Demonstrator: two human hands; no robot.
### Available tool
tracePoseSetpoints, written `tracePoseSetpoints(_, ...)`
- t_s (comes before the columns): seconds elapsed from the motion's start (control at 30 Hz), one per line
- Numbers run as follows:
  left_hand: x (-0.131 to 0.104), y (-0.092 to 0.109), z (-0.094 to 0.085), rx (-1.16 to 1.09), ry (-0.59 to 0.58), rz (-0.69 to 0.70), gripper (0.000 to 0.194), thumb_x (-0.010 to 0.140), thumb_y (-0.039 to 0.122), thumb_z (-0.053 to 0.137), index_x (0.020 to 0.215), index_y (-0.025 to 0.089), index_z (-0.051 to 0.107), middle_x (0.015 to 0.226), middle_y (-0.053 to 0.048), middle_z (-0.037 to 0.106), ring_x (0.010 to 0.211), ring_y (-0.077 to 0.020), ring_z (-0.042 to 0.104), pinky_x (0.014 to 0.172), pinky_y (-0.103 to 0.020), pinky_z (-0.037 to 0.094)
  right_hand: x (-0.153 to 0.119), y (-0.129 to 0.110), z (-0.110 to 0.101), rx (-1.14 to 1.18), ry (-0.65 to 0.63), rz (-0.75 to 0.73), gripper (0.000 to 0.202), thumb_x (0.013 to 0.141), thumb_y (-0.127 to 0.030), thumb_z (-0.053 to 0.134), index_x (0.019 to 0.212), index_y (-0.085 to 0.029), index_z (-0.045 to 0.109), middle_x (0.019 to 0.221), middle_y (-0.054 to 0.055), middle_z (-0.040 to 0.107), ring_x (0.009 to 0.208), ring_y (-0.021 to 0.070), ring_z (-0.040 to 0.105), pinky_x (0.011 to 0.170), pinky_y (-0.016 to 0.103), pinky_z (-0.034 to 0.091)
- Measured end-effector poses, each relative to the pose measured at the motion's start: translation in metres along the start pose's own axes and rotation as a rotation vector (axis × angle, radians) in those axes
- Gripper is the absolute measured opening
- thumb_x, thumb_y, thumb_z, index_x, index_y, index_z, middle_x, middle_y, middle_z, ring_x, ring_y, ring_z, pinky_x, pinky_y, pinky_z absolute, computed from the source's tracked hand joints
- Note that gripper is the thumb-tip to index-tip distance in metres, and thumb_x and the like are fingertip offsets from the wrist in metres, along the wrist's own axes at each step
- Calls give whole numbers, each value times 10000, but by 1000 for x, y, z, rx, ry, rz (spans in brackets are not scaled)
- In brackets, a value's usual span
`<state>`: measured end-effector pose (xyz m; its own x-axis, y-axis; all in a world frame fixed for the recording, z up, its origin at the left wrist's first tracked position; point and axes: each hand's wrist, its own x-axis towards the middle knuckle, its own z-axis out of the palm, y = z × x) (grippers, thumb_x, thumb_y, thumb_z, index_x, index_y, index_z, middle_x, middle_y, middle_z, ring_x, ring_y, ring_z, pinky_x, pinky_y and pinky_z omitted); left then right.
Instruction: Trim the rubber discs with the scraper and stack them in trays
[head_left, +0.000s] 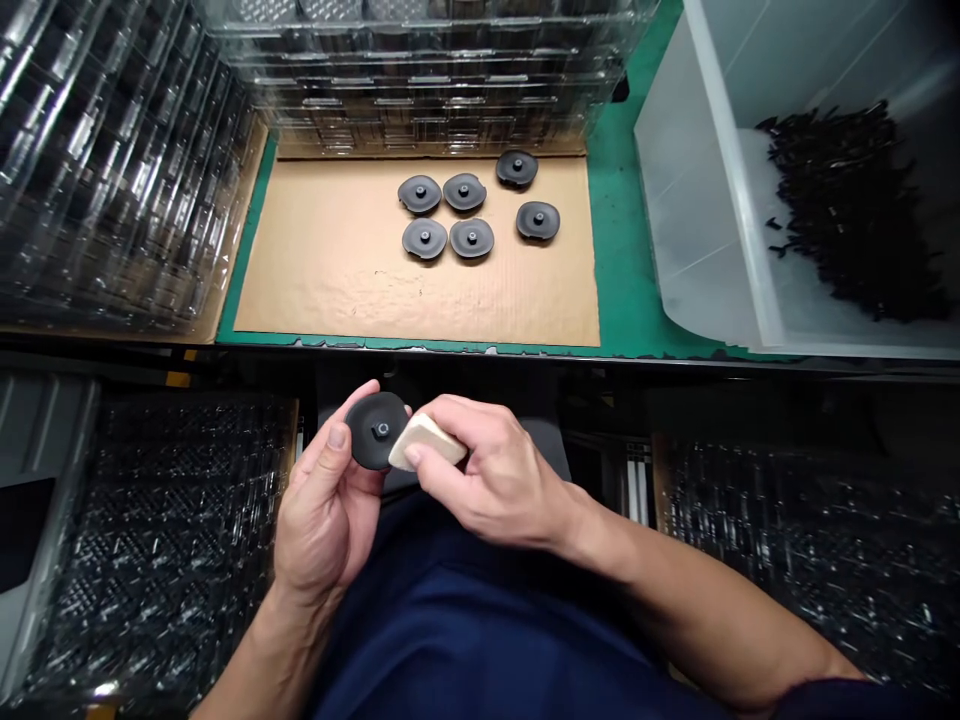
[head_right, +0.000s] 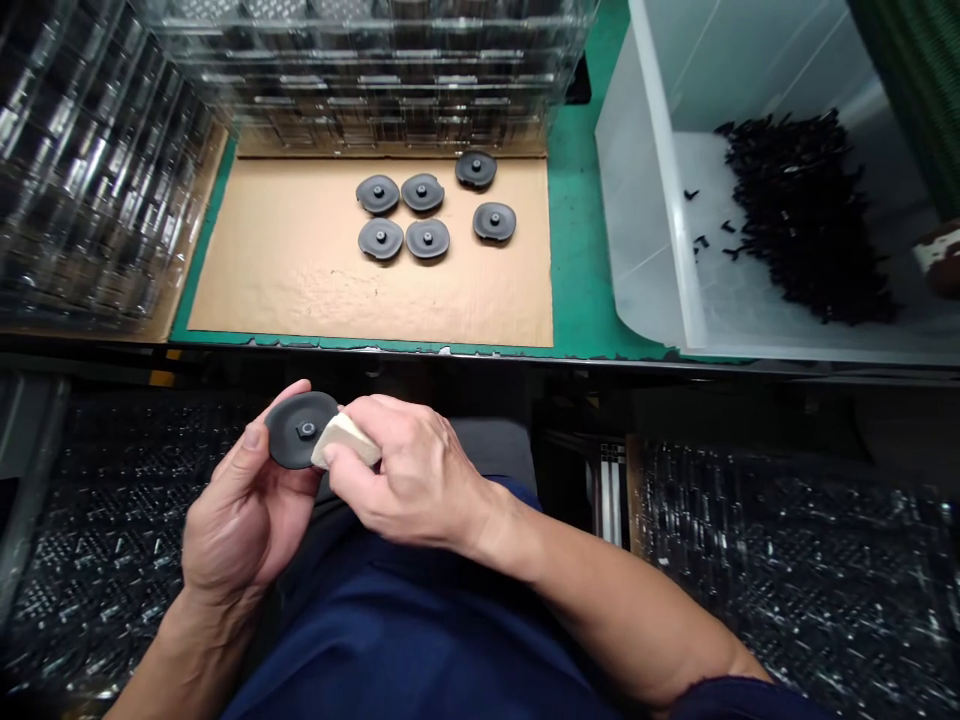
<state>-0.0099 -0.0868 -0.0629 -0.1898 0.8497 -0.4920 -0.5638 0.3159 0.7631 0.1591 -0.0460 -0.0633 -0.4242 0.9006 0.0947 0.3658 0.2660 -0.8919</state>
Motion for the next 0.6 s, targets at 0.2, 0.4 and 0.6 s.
tracePoseSetpoints(0.2,-1,-1,2,9,-1,23,340,925,375,748,1210,195,790,1132,-66,812,964,-158,769,877,-189,609,-3,-1,2,-36,85,5,115,958,-222,561,854,-199,602,776,-5,532,663,130,476,643,280,392)
tracePoseSetpoints(0.4,0,2,-1,31,-124,-155,339,914,391,754,1167,173,811,1122,-112,812,972,-229,777,857,-282,647,2,3,-7,-191,81,-128,149,980,-201,532,870,-200,631,838,31,605,746,158,524,714,296,420)
tracePoseSetpoints(0.6,3,2,0,13,-80,-99,342,918,339,758,1220,182,789,1101,-89,820,954,-176,773,873,-209,616,-7,3,-3,-111,70,-16,126,967,-236,558,886,-190,642,765,-1,546,639,134,477,612,278,390)
